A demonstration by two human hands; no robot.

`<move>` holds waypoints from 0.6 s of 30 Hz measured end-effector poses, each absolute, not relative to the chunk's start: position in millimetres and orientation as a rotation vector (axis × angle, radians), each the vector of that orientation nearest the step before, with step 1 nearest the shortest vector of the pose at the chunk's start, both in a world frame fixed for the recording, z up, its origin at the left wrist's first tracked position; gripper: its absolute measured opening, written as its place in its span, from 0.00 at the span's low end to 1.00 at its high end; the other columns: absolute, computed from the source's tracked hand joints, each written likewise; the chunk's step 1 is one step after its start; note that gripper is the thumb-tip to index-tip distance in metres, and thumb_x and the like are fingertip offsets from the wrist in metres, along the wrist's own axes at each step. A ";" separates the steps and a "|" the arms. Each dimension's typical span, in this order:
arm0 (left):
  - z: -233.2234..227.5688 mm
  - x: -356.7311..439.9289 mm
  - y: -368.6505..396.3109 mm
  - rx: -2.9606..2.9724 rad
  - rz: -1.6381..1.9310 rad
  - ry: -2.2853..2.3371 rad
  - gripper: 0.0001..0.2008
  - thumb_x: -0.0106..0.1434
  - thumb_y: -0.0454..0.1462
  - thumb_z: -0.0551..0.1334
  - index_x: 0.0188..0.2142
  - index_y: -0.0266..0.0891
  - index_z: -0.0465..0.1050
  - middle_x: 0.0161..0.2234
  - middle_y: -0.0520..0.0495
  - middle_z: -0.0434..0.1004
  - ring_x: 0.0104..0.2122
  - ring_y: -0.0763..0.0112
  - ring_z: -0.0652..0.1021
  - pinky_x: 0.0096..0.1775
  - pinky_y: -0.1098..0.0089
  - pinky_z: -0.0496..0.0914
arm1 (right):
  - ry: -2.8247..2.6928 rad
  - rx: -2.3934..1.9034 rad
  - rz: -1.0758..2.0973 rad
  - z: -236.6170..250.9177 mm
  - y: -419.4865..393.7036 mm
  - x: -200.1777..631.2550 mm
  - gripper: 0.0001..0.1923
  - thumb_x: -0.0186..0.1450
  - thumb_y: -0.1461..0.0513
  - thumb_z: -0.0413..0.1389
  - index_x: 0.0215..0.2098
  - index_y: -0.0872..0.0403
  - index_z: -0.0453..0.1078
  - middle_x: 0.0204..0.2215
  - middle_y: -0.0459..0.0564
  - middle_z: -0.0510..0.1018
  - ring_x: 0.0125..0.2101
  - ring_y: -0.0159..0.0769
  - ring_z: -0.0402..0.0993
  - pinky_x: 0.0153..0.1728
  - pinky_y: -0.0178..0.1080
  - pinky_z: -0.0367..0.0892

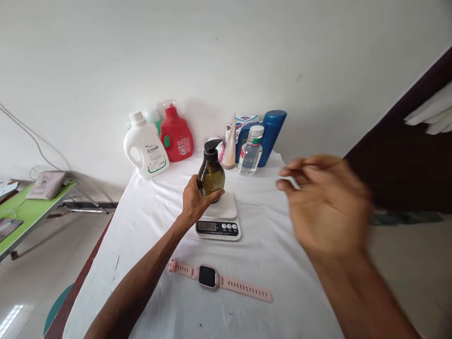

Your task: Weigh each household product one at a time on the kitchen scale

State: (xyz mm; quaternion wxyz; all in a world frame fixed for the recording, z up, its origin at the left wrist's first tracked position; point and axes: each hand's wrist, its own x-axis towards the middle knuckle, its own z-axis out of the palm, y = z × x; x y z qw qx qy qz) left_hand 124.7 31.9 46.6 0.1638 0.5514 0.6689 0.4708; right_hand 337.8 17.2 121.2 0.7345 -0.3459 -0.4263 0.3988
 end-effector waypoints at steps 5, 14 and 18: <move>41.9 109.2 21.5 1.649 1.454 1.604 0.37 0.54 0.52 0.77 0.57 0.42 0.68 0.56 0.38 0.77 0.52 0.54 0.79 0.52 0.56 0.73 | -0.552 -0.869 1.080 65.7 75.6 315.1 0.11 0.51 0.59 0.61 0.32 0.50 0.67 0.25 0.41 0.74 0.26 0.31 0.72 0.25 0.32 0.65; -10.3 54.1 4.5 1.265 1.513 1.751 0.31 0.70 0.62 0.54 0.49 0.38 0.72 0.40 0.41 0.81 0.34 0.61 0.82 0.40 0.58 0.77 | -0.884 -1.162 0.919 -20.5 90.0 322.0 0.15 0.60 0.48 0.58 0.34 0.50 0.68 0.25 0.43 0.75 0.24 0.33 0.72 0.23 0.35 0.65; -15.6 51.1 3.6 1.323 1.459 1.753 0.30 0.69 0.62 0.56 0.48 0.38 0.75 0.38 0.42 0.82 0.33 0.63 0.81 0.38 0.60 0.78 | -1.101 -1.274 0.899 -22.2 92.0 323.3 0.13 0.60 0.51 0.55 0.35 0.51 0.69 0.26 0.44 0.76 0.24 0.35 0.73 0.27 0.37 0.67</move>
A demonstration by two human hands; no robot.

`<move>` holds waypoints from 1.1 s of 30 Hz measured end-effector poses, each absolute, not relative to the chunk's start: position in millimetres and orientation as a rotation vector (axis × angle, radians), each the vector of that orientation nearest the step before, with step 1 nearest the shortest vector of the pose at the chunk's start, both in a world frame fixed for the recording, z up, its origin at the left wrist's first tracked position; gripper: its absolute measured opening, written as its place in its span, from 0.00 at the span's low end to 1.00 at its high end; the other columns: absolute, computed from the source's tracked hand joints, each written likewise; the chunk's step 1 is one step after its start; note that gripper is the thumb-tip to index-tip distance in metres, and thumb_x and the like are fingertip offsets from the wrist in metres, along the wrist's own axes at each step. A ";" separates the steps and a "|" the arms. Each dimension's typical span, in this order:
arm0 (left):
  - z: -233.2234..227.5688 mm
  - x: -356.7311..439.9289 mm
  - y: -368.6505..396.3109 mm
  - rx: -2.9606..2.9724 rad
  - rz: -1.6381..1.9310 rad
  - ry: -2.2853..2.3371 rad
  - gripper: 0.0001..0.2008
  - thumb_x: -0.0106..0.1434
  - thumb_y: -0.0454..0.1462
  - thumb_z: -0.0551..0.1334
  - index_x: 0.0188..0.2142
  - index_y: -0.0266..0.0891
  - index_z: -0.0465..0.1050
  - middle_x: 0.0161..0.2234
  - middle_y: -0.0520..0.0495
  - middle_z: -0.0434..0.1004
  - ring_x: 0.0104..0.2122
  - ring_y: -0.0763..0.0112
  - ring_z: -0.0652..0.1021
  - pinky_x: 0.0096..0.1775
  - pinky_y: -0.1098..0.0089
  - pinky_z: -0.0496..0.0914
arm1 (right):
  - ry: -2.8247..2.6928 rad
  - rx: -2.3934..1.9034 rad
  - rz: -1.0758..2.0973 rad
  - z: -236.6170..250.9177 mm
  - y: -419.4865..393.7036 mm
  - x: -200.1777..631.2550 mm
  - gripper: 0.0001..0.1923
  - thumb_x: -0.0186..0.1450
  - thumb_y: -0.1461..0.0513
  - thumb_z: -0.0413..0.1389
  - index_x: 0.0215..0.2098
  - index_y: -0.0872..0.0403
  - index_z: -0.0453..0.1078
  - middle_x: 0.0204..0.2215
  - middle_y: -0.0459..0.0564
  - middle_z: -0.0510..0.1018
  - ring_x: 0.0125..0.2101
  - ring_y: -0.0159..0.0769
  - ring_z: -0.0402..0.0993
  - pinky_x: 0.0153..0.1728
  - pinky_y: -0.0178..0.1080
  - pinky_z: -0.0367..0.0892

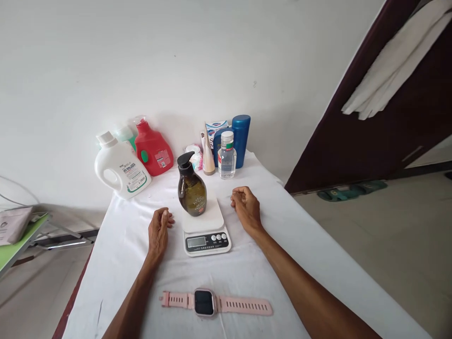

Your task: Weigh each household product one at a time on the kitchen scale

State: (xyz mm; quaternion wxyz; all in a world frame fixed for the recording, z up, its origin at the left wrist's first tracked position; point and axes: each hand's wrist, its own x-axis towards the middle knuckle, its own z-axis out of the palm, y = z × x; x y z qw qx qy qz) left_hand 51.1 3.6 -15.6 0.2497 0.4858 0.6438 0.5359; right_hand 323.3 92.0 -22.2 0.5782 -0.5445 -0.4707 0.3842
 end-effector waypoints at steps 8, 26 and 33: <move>-11.1 55.5 5.5 1.361 1.412 1.784 0.30 0.69 0.62 0.56 0.47 0.39 0.76 0.37 0.42 0.82 0.33 0.62 0.81 0.38 0.59 0.79 | -1.216 -1.332 0.881 -21.1 93.6 323.1 0.12 0.60 0.51 0.52 0.35 0.49 0.69 0.26 0.47 0.77 0.26 0.39 0.74 0.29 0.39 0.68; 71.7 120.3 34.3 1.734 1.184 1.820 0.29 0.52 0.48 0.77 0.48 0.40 0.73 0.43 0.43 0.84 0.40 0.55 0.82 0.42 0.57 0.77 | -1.252 -1.327 0.810 -26.4 98.4 323.5 0.06 0.63 0.57 0.49 0.33 0.48 0.66 0.26 0.47 0.77 0.27 0.41 0.74 0.31 0.39 0.65; 88.0 131.9 63.9 1.645 1.332 1.839 0.26 0.49 0.50 0.77 0.42 0.37 0.79 0.42 0.40 0.87 0.41 0.52 0.85 0.42 0.59 0.78 | -1.251 -1.377 0.797 -23.7 99.7 323.0 0.05 0.65 0.60 0.49 0.33 0.48 0.66 0.24 0.44 0.76 0.24 0.39 0.71 0.31 0.39 0.60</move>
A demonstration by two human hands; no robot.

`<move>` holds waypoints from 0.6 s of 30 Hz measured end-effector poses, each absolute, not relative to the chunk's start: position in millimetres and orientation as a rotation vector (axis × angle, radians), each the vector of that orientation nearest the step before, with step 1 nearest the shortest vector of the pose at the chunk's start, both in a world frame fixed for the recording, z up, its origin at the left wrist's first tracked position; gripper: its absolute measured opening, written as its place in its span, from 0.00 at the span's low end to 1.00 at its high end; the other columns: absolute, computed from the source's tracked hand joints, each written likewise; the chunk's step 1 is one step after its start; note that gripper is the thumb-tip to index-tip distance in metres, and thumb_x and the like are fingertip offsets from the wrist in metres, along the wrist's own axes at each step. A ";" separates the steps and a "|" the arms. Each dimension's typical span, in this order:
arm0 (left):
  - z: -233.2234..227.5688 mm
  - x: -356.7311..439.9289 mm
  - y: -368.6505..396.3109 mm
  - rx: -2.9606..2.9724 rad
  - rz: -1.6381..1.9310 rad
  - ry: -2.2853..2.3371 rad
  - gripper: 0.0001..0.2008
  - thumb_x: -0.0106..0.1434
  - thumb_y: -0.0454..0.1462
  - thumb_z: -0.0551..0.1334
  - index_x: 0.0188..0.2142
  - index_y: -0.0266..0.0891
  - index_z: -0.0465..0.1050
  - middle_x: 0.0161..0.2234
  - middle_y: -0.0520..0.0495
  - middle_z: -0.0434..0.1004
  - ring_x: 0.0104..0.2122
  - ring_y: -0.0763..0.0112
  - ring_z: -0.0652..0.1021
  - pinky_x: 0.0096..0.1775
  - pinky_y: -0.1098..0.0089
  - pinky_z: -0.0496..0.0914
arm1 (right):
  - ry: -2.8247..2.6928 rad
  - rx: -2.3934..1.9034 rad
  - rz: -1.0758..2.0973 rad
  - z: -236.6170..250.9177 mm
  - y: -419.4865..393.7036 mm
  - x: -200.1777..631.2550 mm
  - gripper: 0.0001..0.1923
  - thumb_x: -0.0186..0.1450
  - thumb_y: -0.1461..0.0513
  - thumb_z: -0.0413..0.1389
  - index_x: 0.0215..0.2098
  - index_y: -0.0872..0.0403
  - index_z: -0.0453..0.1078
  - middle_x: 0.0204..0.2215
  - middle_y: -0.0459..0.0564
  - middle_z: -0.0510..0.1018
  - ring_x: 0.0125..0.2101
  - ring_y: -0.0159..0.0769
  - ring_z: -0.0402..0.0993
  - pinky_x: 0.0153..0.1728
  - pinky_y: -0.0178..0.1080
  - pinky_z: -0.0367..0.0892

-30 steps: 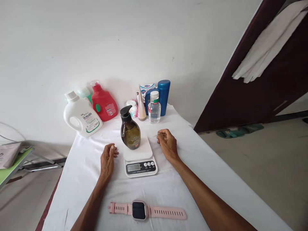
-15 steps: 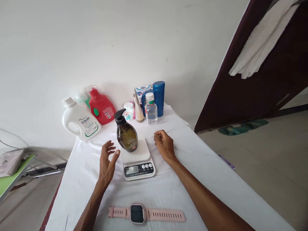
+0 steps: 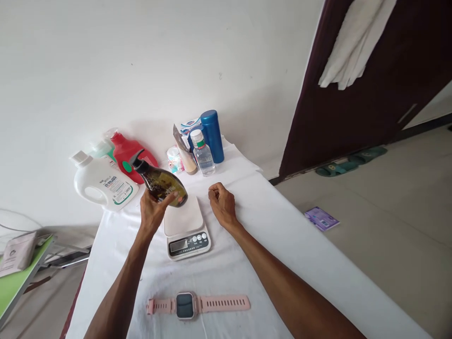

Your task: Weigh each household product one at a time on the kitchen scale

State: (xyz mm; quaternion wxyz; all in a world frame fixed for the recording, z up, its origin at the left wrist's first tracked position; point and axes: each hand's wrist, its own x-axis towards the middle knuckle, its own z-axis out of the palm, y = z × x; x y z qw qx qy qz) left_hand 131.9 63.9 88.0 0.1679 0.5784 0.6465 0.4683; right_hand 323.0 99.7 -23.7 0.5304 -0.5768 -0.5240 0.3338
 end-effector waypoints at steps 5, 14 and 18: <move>95.4 149.0 117.9 1.799 1.361 1.726 0.28 0.46 0.49 0.79 0.42 0.37 0.79 0.40 0.42 0.87 0.38 0.55 0.84 0.41 0.61 0.77 | -1.249 -1.376 0.817 -22.4 99.6 323.8 0.05 0.66 0.61 0.48 0.33 0.48 0.65 0.24 0.45 0.76 0.25 0.40 0.72 0.31 0.39 0.61; 47.2 165.7 182.4 1.802 1.201 1.786 0.28 0.45 0.47 0.80 0.42 0.39 0.76 0.38 0.43 0.85 0.38 0.57 0.82 0.39 0.62 0.73 | -1.248 -1.359 0.806 -20.8 97.8 325.6 0.06 0.67 0.60 0.48 0.31 0.47 0.64 0.23 0.44 0.75 0.24 0.39 0.70 0.30 0.38 0.58; 38.7 170.7 187.0 1.810 1.211 1.816 0.27 0.46 0.46 0.80 0.41 0.40 0.74 0.37 0.46 0.83 0.37 0.59 0.80 0.38 0.64 0.72 | -1.237 -1.357 0.819 -22.0 98.1 325.4 0.06 0.66 0.59 0.48 0.32 0.48 0.65 0.24 0.45 0.76 0.24 0.39 0.70 0.29 0.38 0.59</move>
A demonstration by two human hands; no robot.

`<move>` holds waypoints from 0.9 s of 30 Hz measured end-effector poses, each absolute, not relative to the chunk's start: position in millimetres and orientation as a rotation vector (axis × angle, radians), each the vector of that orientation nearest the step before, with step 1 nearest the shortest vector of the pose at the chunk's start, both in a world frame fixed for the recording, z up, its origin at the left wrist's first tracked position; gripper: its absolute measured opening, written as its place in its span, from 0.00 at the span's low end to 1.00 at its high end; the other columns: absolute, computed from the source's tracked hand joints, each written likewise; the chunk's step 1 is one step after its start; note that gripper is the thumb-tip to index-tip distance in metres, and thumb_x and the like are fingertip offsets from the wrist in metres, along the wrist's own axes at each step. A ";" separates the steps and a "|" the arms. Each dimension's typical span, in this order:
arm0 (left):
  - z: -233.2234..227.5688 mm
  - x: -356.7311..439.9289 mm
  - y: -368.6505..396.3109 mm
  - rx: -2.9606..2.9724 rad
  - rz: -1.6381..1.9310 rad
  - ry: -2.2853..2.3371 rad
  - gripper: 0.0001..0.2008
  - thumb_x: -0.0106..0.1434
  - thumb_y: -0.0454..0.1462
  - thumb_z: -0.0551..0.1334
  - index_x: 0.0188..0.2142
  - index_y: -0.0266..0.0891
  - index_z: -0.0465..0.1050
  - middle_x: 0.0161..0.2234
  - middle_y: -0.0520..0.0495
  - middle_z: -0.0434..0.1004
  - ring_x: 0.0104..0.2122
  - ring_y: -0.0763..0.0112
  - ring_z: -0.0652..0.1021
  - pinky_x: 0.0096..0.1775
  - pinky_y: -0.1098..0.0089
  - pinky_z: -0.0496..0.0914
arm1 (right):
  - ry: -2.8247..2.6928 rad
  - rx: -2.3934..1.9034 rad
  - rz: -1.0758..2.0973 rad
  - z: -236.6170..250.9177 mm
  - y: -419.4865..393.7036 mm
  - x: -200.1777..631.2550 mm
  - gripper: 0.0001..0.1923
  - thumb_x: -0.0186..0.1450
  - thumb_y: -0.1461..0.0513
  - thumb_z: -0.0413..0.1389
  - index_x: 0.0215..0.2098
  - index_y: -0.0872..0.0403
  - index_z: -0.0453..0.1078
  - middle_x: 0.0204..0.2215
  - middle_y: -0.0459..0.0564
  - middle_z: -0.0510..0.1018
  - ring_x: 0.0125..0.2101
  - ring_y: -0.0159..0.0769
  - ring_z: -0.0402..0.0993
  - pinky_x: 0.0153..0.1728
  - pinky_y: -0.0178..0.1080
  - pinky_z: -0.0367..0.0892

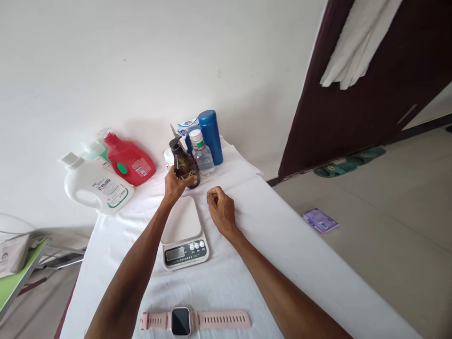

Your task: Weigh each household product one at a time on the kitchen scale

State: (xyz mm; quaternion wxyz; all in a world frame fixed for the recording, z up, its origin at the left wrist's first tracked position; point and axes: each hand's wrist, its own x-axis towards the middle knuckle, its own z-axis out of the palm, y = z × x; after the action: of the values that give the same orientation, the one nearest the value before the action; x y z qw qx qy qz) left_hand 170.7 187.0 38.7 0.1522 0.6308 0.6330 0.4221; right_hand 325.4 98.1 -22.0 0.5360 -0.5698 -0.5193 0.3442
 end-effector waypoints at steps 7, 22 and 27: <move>26.1 156.7 169.9 1.780 1.263 1.607 0.33 0.46 0.46 0.82 0.46 0.40 0.72 0.46 0.40 0.80 0.42 0.59 0.80 0.44 0.61 0.76 | -1.239 -1.337 0.849 -26.6 98.4 326.9 0.08 0.65 0.55 0.50 0.33 0.48 0.67 0.26 0.48 0.78 0.26 0.41 0.74 0.29 0.38 0.64; 89.8 -84.0 101.5 0.953 2.039 2.495 0.37 0.60 0.50 0.73 0.61 0.35 0.62 0.62 0.28 0.66 0.65 0.46 0.68 0.65 0.49 0.61 | -1.297 -1.400 0.907 -20.1 94.6 325.7 0.16 0.62 0.49 0.53 0.38 0.51 0.74 0.31 0.52 0.84 0.27 0.44 0.80 0.33 0.43 0.72; 93.1 -119.5 115.7 0.960 1.971 2.297 0.24 0.59 0.58 0.68 0.32 0.40 0.69 0.33 0.46 0.74 0.35 0.64 0.75 0.42 0.63 0.71 | -1.485 -1.269 0.863 -20.7 93.8 322.9 0.24 0.68 0.45 0.50 0.47 0.50 0.78 0.48 0.56 0.86 0.46 0.50 0.82 0.44 0.47 0.73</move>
State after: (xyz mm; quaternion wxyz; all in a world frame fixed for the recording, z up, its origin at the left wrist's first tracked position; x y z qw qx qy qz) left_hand -119.5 115.7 93.1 -0.0168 0.3023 0.7232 0.6207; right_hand 322.9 93.8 -20.7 0.4820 -0.5206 -0.6094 0.3540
